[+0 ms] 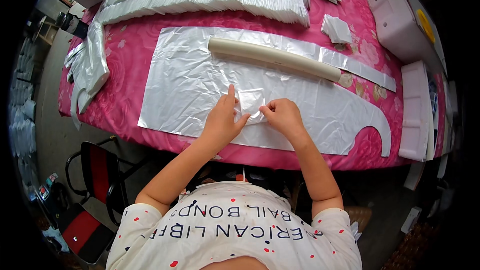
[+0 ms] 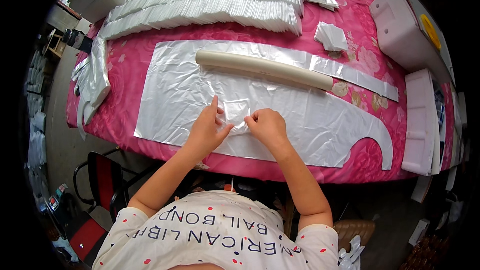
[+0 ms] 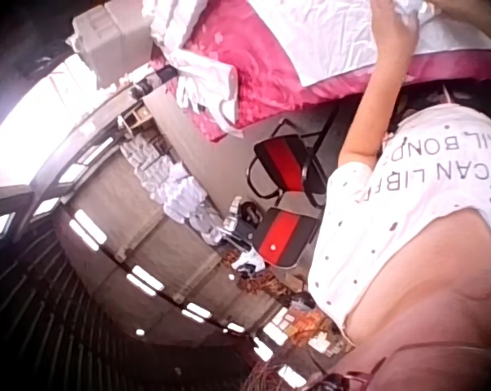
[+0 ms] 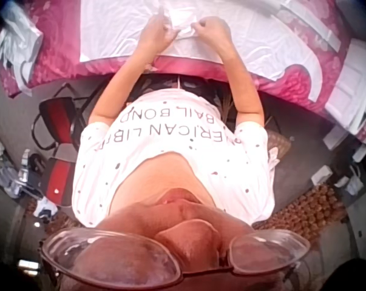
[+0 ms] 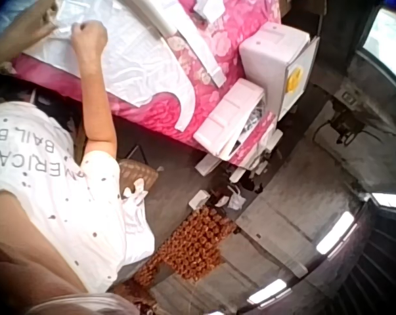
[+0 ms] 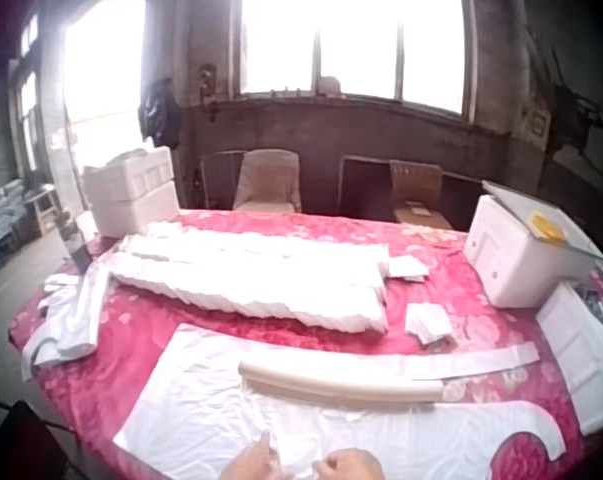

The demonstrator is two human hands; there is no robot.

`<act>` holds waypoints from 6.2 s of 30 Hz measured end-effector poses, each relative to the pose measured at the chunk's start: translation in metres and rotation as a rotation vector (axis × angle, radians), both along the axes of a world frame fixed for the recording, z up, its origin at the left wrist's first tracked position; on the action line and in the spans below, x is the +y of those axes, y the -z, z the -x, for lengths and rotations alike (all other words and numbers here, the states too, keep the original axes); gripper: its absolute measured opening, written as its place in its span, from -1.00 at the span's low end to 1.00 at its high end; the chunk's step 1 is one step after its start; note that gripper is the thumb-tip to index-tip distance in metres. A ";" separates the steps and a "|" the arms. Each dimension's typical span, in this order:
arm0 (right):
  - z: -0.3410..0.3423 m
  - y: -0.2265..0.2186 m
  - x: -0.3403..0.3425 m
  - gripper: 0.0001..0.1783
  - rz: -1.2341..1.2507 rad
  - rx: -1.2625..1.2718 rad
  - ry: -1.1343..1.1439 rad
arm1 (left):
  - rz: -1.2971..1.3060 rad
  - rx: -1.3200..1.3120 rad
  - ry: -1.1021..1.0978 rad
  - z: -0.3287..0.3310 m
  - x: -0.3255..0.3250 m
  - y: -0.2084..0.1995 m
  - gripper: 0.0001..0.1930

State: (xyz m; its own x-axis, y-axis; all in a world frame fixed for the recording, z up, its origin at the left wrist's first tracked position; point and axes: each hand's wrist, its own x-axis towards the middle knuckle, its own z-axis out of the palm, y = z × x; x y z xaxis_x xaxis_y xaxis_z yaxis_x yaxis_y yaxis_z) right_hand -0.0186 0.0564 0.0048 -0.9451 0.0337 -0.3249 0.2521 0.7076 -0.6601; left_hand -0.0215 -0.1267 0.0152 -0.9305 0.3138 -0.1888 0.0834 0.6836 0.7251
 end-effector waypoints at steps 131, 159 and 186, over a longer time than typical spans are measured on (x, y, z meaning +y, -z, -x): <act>-0.130 0.057 0.340 -0.52 -0.903 0.329 0.600 | 0.104 0.470 0.666 -0.019 0.130 0.007 -0.18; -0.139 -0.064 0.051 -0.55 -0.258 0.395 0.159 | -0.215 -0.466 -0.160 0.105 -0.108 -0.008 -0.67; -0.097 -0.045 0.083 -0.34 0.073 -0.148 0.062 | 0.195 0.504 0.580 -0.005 0.100 0.043 -0.36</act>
